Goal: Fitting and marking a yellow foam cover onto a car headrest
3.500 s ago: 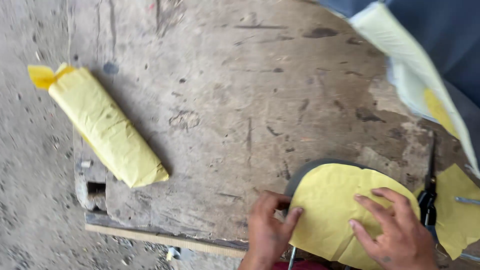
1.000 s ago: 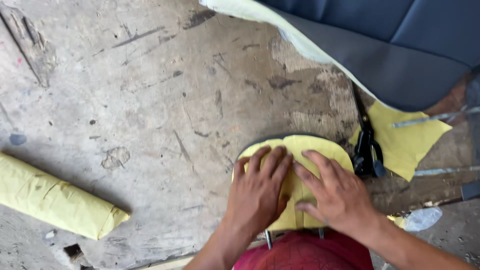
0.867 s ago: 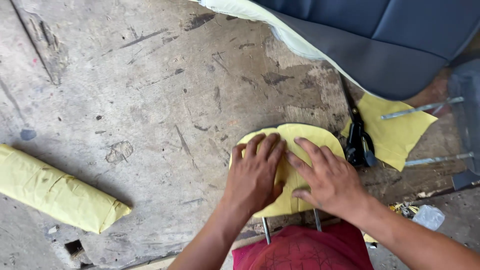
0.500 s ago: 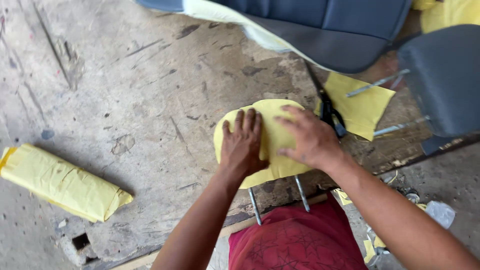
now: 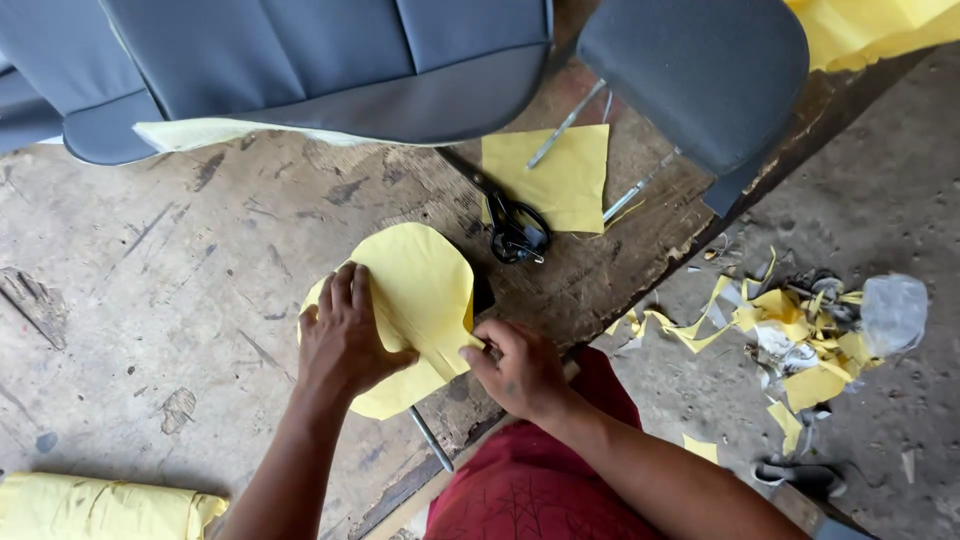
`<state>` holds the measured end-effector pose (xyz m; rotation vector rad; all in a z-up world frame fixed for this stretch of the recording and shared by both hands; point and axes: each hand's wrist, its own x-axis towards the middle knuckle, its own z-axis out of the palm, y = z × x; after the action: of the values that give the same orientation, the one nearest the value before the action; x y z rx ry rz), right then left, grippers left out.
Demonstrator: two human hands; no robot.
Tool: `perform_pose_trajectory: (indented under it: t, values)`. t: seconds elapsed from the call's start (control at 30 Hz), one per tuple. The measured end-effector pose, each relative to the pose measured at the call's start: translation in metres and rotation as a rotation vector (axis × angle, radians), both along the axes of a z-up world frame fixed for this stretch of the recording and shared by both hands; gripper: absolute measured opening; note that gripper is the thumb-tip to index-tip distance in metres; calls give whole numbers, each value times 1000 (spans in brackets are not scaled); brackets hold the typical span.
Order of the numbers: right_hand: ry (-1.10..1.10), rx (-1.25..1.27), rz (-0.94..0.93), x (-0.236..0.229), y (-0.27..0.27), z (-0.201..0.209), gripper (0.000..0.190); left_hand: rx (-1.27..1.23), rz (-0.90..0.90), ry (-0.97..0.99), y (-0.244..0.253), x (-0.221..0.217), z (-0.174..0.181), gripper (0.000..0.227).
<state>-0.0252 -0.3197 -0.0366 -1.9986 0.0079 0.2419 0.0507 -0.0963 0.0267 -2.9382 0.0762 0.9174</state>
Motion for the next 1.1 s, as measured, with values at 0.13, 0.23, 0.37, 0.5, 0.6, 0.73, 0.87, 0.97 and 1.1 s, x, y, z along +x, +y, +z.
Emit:
perform_pose_trajectory:
  t: [0.13,0.23,0.37,0.5,0.6,0.73,0.87,0.97,1.1]
  values:
    - [185,16,-87,-3,-15,-57,24,34,11,22,-3,4,0,135]
    - [342,-72,-75,4,-27,-67,28,30,16,39,-6,2,0,136]
    - [213,-160,33,27,-40,-31,29,18,28,40,-5,2,1,134]
    - [-432,-269,206,49,-21,-6,22,-34,28,8,6,-7,-5,132]
    - [-489,-235,569,86,30,33,37,-56,21,-46,18,-12,-22,133]
    - [-213,-349,904,111,68,51,70,-131,118,-74,19,-13,-6,135]
    - [-247,-528,974,101,80,45,91,-318,297,-135,49,-47,4,131]
    - [-277,-611,1007,96,88,45,91,-515,781,-396,79,-109,-7,101]
    - [-276,-692,960,90,101,53,95,-827,1522,-384,74,-189,-78,53]
